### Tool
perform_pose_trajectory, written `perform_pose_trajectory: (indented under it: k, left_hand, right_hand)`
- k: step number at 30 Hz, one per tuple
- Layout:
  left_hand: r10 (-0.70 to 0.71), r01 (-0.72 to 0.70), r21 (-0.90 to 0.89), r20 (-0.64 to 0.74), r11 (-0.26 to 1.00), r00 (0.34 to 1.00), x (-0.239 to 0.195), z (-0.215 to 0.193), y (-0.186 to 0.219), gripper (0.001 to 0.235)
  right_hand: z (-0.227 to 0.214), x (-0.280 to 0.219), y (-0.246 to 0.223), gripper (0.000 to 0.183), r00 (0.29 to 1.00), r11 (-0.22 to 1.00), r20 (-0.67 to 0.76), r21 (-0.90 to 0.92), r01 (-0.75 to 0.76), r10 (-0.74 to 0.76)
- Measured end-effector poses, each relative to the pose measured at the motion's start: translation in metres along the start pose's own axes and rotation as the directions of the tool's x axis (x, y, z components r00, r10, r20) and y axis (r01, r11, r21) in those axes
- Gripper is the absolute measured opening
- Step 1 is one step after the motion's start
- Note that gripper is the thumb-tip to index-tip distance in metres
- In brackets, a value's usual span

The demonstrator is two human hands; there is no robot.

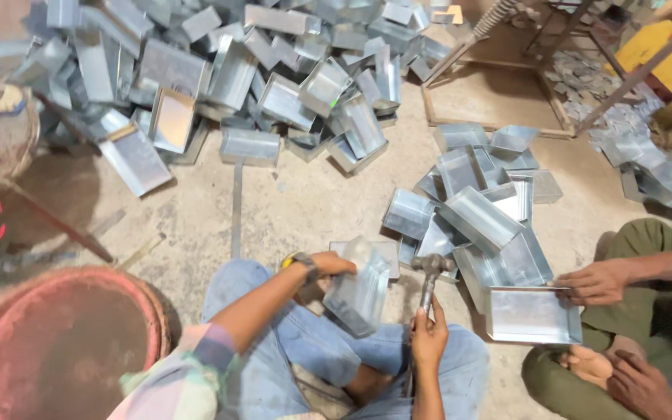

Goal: The person sits on the floor and uses a hammer to shape the edges and corners of small rectangular metal trays.

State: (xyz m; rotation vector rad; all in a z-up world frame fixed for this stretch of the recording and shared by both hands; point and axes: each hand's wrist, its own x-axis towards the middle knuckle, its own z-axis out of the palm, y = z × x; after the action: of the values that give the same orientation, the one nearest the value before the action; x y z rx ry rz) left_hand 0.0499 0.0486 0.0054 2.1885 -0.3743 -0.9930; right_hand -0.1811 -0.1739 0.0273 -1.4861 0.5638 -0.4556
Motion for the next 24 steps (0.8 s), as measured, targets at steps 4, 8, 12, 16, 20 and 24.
perform_pose_trajectory:
  k: [4, 8, 12, 16, 20, 24]
  left_hand:
    - [0.017, 0.046, -0.692, 0.084, 0.720, 0.996, -0.023, -0.077, 0.014, 0.052]
    - [0.321, -0.752, -0.657, -0.704, 0.044, 0.634, -0.032, -0.262, 0.099, 0.069]
    - [-0.208, -0.968, -0.056, -0.978, 0.246, 0.004, -0.015, -0.367, 0.148, 0.080]
    - [0.140, -0.586, 0.037, -0.981, 0.810, 0.131, 0.034, -0.264, 0.116, 0.057]
    - [0.550, -0.444, 0.378, -0.749, 0.813, 0.369, 0.094, -0.082, 0.093, 0.068]
    - [0.622, -0.281, 0.656, -0.369, 0.701, 0.690, 0.142, 0.004, 0.114, 0.094]
  right_hand:
    - [-0.009, -0.001, 0.010, 0.045, 0.983, 0.981, -0.096, 0.131, -0.147, 0.160]
    - [-0.005, 0.001, 0.008, 0.046, 0.947, 0.955, -0.181, 0.184, -0.233, 0.265]
    - [-0.003, -0.004, 0.009, 0.046, 0.974, 0.972, -0.113, 0.154, -0.177, 0.195]
    - [0.000, -0.005, 0.013, 0.045, 0.969, 0.973, -0.115, 0.100, -0.210, 0.221]
    - [0.000, -0.008, 0.019, 0.043, 0.972, 0.981, -0.132, 0.004, -0.195, 0.193]
    - [-0.003, -0.007, 0.020, 0.043, 0.962, 0.969, -0.175, -0.093, -0.227, 0.209]
